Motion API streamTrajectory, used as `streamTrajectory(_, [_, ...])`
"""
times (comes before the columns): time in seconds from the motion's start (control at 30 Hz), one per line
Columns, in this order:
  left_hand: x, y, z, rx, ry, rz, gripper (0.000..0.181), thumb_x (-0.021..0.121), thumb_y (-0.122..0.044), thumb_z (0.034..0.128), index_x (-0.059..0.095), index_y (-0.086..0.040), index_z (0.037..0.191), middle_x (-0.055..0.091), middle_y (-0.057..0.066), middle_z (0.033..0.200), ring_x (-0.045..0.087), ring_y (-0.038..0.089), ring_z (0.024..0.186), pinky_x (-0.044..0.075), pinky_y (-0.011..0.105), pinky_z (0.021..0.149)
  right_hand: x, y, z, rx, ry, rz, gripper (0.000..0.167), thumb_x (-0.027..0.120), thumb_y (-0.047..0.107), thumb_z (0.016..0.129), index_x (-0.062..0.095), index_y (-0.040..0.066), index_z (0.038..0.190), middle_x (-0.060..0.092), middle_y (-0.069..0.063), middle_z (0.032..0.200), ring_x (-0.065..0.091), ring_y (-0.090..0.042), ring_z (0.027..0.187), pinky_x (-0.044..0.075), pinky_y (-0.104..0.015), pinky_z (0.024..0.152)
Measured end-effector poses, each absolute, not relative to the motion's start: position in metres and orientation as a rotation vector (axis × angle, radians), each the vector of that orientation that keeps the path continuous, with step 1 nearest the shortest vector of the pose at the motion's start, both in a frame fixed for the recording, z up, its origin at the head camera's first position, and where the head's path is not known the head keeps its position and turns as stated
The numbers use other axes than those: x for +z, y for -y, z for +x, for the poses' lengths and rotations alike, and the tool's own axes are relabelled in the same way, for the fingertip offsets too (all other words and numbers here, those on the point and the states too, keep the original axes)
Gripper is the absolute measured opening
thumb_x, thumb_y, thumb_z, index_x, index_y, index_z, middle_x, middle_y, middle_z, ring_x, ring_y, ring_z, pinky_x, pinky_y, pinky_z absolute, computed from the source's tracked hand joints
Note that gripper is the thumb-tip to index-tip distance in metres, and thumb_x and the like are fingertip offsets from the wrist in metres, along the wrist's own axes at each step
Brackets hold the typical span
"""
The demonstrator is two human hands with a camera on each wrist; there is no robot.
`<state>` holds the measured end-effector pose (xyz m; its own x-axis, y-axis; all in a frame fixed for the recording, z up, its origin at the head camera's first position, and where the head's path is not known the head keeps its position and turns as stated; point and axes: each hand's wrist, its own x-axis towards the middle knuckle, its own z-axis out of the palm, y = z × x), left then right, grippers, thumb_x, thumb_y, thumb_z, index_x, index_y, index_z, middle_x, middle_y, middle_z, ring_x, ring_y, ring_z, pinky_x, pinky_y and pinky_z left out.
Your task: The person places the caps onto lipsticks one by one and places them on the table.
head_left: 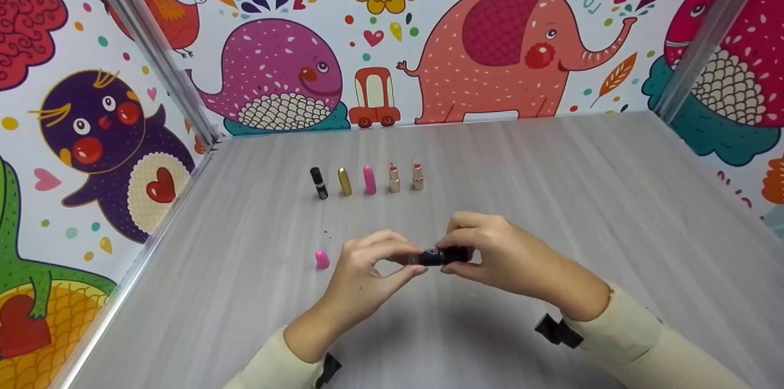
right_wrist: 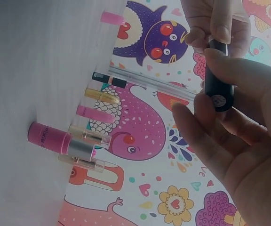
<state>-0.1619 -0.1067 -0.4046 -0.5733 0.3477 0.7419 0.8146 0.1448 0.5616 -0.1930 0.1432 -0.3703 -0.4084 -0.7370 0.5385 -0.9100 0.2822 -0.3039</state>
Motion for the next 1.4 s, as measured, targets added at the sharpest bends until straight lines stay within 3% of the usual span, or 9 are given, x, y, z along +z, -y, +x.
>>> streamTrajectory(0.33, [-0.395, 0.114, -0.162, -1.355, 1.998, -1.109, 0.022, 0.087, 0.000, 0.0869, 0.080, -0.003, 0.108, 0.075, 0.006, 0.101, 0.077, 0.018, 0.086, 0.066, 0.028, 0.078, -0.366, -0.144, -0.194, 0.892, 2.295, 1.479, 0.023, 0.089, 0.003, 0.087, 0.078, 0.009, 0.106, 0.066, 0.003, 0.098, 0.068, -0.005, 0.083, 0.061, -0.019, 0.068])
streamTrajectory(0.83, [-0.366, 0.169, -0.178, -1.061, 2.391, -0.783, 0.020, 0.090, -0.004, 0.0851, 0.083, -0.011, 0.103, 0.076, -0.005, 0.103, 0.072, 0.014, 0.097, 0.064, 0.033, 0.087, -0.358, -0.155, -0.201, 0.943, 2.289, 1.329, 0.029, 0.090, 0.004, 0.085, 0.078, 0.011, 0.111, 0.068, 0.005, 0.102, 0.065, -0.006, 0.082, 0.060, -0.023, 0.066])
streamTrajectory(1.13, [-0.371, 0.203, -0.193, -0.735, 2.742, -0.673, 0.018, 0.088, -0.002, 0.0861, 0.083, -0.006, 0.103, 0.075, 0.001, 0.096, 0.072, 0.021, 0.093, 0.065, 0.038, 0.083, -0.358, -0.159, -0.206, 0.995, 2.260, 1.279, 0.031, 0.088, -0.003, 0.084, 0.075, 0.008, 0.111, 0.070, 0.003, 0.103, 0.070, -0.009, 0.085, 0.064, -0.027, 0.070])
streamTrajectory(1.4, [-0.377, 0.214, -0.201, -0.664, 2.827, -0.667, 0.019, 0.088, -0.001, 0.0846, 0.083, -0.002, 0.102, 0.074, 0.003, 0.094, 0.072, 0.023, 0.091, 0.064, 0.040, 0.081, -0.355, -0.165, -0.213, 1.019, 2.272, 1.182, 0.031, 0.090, 0.001, 0.084, 0.074, 0.010, 0.110, 0.071, 0.006, 0.103, 0.069, -0.007, 0.086, 0.064, -0.028, 0.073])
